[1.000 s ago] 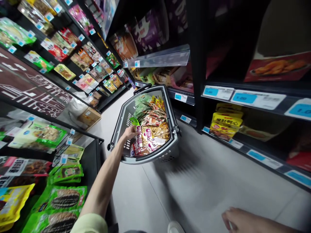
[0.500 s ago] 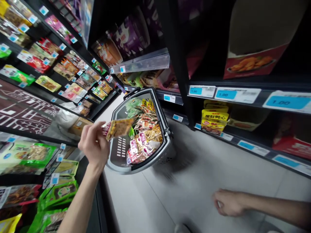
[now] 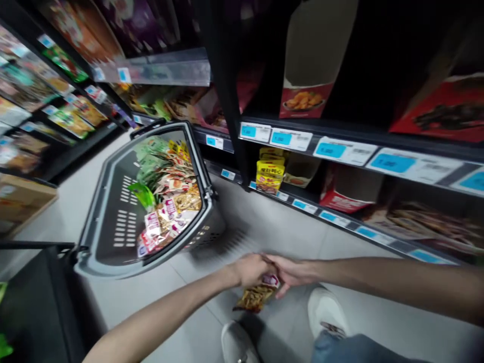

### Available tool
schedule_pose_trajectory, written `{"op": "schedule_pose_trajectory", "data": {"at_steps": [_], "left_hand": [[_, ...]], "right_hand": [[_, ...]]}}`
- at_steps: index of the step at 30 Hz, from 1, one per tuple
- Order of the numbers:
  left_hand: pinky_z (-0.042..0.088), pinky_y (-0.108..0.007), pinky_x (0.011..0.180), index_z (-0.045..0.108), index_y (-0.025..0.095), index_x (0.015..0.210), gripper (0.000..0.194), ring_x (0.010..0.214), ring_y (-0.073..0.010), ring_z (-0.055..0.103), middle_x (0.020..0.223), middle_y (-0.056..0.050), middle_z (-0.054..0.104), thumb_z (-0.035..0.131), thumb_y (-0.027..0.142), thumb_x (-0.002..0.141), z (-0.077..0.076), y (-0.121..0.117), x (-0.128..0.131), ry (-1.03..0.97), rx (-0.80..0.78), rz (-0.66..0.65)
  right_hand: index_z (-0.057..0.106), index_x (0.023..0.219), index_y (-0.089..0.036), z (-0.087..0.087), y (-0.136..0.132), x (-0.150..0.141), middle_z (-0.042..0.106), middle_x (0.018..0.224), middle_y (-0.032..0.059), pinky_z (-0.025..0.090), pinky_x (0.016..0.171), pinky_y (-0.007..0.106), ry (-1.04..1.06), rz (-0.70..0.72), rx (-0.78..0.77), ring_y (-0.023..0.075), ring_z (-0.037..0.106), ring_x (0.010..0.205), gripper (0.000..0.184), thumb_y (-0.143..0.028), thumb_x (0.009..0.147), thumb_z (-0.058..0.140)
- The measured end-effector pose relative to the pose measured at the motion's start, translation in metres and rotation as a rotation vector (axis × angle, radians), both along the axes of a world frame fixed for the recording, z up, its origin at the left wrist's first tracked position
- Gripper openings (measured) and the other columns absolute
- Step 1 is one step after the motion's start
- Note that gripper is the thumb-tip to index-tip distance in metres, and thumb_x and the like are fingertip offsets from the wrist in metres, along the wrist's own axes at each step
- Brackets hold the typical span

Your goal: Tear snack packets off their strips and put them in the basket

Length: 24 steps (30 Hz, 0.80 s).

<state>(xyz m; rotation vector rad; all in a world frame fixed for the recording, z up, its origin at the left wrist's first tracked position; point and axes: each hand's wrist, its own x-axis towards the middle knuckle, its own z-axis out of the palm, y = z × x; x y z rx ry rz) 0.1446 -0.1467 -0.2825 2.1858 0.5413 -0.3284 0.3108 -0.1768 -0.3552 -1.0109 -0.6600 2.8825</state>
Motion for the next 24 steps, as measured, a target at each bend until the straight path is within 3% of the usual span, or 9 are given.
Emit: {"op": "schedule_pose_trajectory", "data": {"at_steps": [3,5,8,12,15,18,21,24], "left_hand": [[0.046,-0.023,0.074,0.069,0.016,0.094,0.020,0.079,-0.0151,0.063,0.087,-0.005,0.071,0.052,0.022,0.086,-0.038,0.001,-0.015,-0.046,-0.154,0.405],[0.045,-0.024,0.070,0.068,0.014,0.092,0.024,0.075,-0.0151,0.061,0.084,-0.006,0.070,0.052,0.030,0.088,-0.051,0.002,-0.023,-0.124,-0.258,0.693],[0.041,-0.024,0.057,0.066,0.013,0.089,0.036,0.062,-0.0134,0.055,0.073,-0.004,0.066,0.060,0.048,0.082,-0.059,0.004,-0.029,-0.200,-0.453,1.020],[0.039,-0.021,0.055,0.066,0.014,0.088,0.051,0.064,-0.0123,0.054,0.073,-0.002,0.064,0.065,0.063,0.074,-0.056,0.010,-0.032,-0.243,-0.662,1.280],[0.047,-0.024,0.072,0.067,0.014,0.100,0.053,0.083,-0.0163,0.062,0.093,-0.008,0.069,0.070,0.059,0.073,-0.054,0.011,-0.035,-0.365,-0.842,1.312],[0.048,-0.030,0.086,0.065,0.014,0.111,0.057,0.092,-0.0190,0.065,0.104,-0.011,0.070,0.082,0.044,0.065,-0.056,0.005,-0.038,-0.413,-0.989,1.168],[0.048,-0.033,0.090,0.065,0.014,0.115,0.061,0.092,-0.0193,0.066,0.107,-0.012,0.070,0.085,0.037,0.062,-0.060,-0.006,-0.038,-0.424,-1.008,1.075],[0.049,-0.033,0.087,0.066,0.012,0.113,0.060,0.089,-0.0182,0.066,0.104,-0.012,0.071,0.085,0.038,0.062,-0.065,-0.015,-0.035,-0.426,-0.989,1.091]], "right_hand": [[0.061,0.113,-0.013,0.003,-0.009,0.017,0.067,0.107,0.0154,0.051,0.073,0.029,-0.049,-0.043,0.005,0.0191,0.065,0.092,0.081,-0.075,0.093,0.013],[0.063,0.111,-0.012,0.006,-0.015,0.025,0.067,0.107,0.0144,0.050,0.077,0.028,-0.057,-0.027,0.042,0.0175,0.065,0.090,0.070,-0.075,0.089,0.040],[0.066,0.108,-0.012,0.011,-0.022,0.028,0.067,0.110,0.0134,0.049,0.083,0.029,-0.024,0.019,0.117,0.0199,0.065,0.097,0.054,-0.054,0.075,0.077],[0.069,0.103,-0.010,0.012,-0.025,0.015,0.070,0.100,0.0137,0.051,0.074,0.029,-0.090,0.020,0.196,0.0194,0.067,0.084,0.057,-0.059,0.075,0.075],[0.069,0.100,-0.010,0.009,-0.019,0.006,0.070,0.097,0.0128,0.051,0.072,0.028,-0.188,-0.103,0.259,0.0173,0.066,0.080,0.061,-0.063,0.071,0.075],[0.070,0.097,-0.012,0.007,-0.008,0.006,0.071,0.096,0.0101,0.050,0.070,0.025,-0.286,-0.239,0.301,0.0147,0.064,0.078,0.060,-0.063,0.067,0.078],[0.071,0.095,-0.012,0.005,0.001,0.012,0.071,0.093,0.0090,0.049,0.067,0.023,-0.330,-0.273,0.350,0.0134,0.063,0.077,0.058,-0.062,0.067,0.079],[0.072,0.096,-0.011,0.003,0.001,0.020,0.071,0.095,0.0101,0.049,0.066,0.022,-0.331,-0.223,0.373,0.0138,0.064,0.077,0.058,-0.061,0.067,0.078]]}}
